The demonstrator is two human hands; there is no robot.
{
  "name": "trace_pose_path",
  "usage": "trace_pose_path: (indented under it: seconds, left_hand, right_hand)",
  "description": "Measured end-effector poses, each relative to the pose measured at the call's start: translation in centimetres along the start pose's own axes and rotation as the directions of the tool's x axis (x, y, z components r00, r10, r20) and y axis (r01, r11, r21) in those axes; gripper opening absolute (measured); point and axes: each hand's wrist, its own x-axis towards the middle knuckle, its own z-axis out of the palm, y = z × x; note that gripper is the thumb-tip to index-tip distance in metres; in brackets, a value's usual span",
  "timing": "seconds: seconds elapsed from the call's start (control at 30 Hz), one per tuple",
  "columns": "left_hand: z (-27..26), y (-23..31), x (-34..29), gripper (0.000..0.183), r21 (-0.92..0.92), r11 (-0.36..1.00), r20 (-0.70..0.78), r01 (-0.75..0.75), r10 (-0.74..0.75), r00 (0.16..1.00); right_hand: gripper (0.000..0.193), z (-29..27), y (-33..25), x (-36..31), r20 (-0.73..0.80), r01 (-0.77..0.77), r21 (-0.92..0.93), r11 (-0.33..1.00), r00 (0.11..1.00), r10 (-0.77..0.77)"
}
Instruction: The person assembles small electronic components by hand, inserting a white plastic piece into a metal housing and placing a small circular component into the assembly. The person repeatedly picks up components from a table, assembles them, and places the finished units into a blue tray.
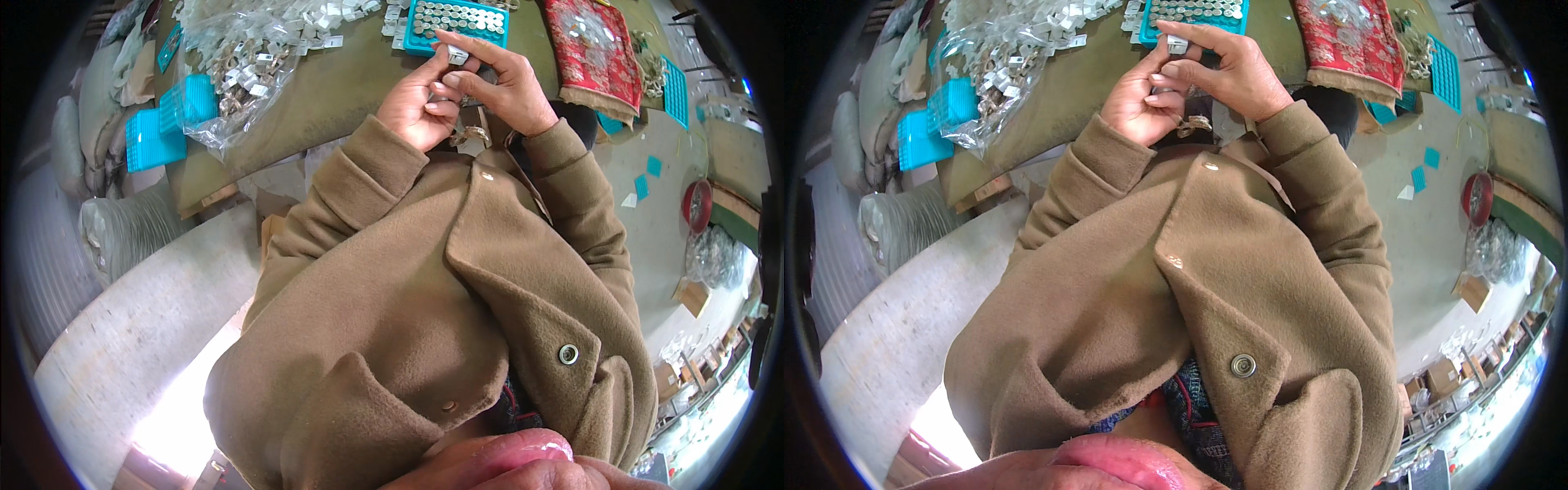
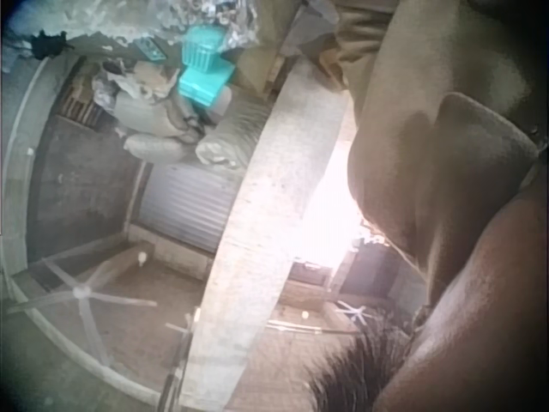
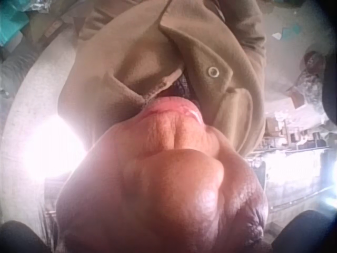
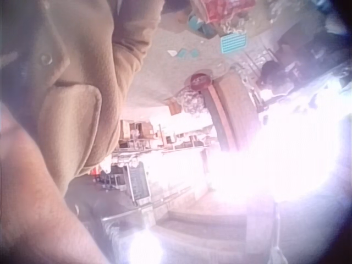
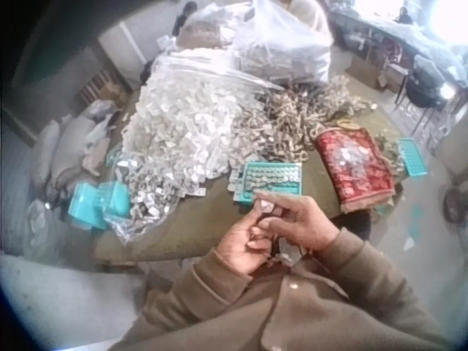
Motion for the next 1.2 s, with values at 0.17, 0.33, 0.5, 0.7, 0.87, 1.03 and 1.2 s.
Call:
trace_pose_path:
  seconds: [0.17,0.33,0.5,0.7,0.87,1.03,1.2]
  left_hand:
    - [0.6,-0.2,0.5,0.024,0.045,0.998,-0.005,0.049,-0.048,0.999]
    - [1.3,-0.1,1.1,0.04,0.138,0.988,-0.024,0.063,-0.061,0.998]
    - [1.5,-1.9,2.1,0.026,0.426,0.904,-0.019,0.025,-0.019,1.0]
    - [2.3,-3.1,2.9,0.023,0.615,0.782,-0.163,0.098,0.005,0.987]
    - [3.5,-3.3,3.5,0.032,0.693,0.718,-0.057,0.061,-0.03,0.998]
    - [3.6,-3.9,4.5,0.032,0.628,0.775,-0.022,0.07,-0.072,0.997]
    - [3.3,-3.9,4.5,0.031,0.655,0.748,-0.085,0.109,-0.07,0.994]
  right_hand:
    - [0.032,-0.9,0.2,-0.1,-0.154,0.233,-0.317,0.919,0.944,-0.293]
    - [0.029,-1.5,1.4,-1.2,-0.199,0.277,-0.277,0.92,0.92,-0.337]
    - [0.024,-2.3,1.6,-3.4,-0.234,0.199,-0.363,0.91,0.926,-0.296]
    - [0.025,-5.7,1.9,-7.1,-0.246,0.073,-0.316,0.946,0.957,-0.156]
    - [0.014,-10.7,3.1,-7.8,-0.596,-0.283,-0.559,0.779,0.791,-0.14]
    - [0.014,-11.4,4.3,-7.2,-0.483,-0.34,-0.62,0.707,0.876,-0.003]
    - [0.014,-11.2,5.8,-6.6,-0.464,-0.331,-0.69,0.644,0.885,-0.043]
